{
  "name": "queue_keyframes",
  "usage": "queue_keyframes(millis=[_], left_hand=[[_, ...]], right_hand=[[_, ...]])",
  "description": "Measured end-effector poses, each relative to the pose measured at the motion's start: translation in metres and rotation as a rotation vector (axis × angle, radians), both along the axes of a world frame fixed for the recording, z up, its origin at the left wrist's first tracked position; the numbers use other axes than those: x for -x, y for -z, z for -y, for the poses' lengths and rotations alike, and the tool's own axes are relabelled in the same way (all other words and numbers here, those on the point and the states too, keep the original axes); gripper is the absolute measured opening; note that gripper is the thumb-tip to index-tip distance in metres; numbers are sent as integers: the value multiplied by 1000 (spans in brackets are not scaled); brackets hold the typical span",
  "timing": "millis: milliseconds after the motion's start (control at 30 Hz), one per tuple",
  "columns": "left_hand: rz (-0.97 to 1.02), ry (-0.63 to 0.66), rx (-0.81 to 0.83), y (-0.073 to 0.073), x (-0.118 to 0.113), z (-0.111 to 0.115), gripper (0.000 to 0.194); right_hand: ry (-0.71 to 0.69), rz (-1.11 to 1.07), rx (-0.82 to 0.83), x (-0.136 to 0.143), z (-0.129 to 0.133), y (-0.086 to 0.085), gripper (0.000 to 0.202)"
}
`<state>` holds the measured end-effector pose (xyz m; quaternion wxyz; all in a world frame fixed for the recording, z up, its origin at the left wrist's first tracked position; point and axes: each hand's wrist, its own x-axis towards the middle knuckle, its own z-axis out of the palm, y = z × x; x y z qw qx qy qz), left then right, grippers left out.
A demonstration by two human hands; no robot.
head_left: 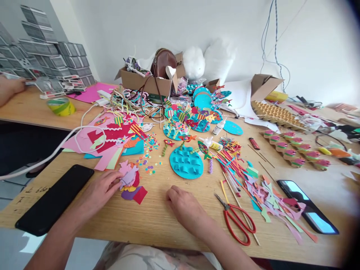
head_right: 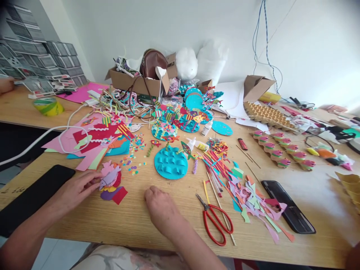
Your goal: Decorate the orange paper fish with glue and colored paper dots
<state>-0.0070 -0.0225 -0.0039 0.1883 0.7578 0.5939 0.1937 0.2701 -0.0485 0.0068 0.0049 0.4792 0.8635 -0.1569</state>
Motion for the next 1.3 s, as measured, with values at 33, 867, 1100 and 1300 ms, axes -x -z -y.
queue_keyframes(millis=[33, 867, 1100, 1300], left_hand=[[8, -1, 3, 2, 0, 0, 37], [41, -71, 37, 22, -2, 1, 23], [26, -82, 32, 23, -4, 1, 33], [114, -159, 12, 24, -5, -2, 37]], right_hand=[[22, -14, -12, 4, -8, -5, 16], [-247, -93, -74, 95, -98, -4, 30], [-252, -50, -76, 103, -106, -1, 23], [-212, -76, -47, 105, -107, -1, 22]])
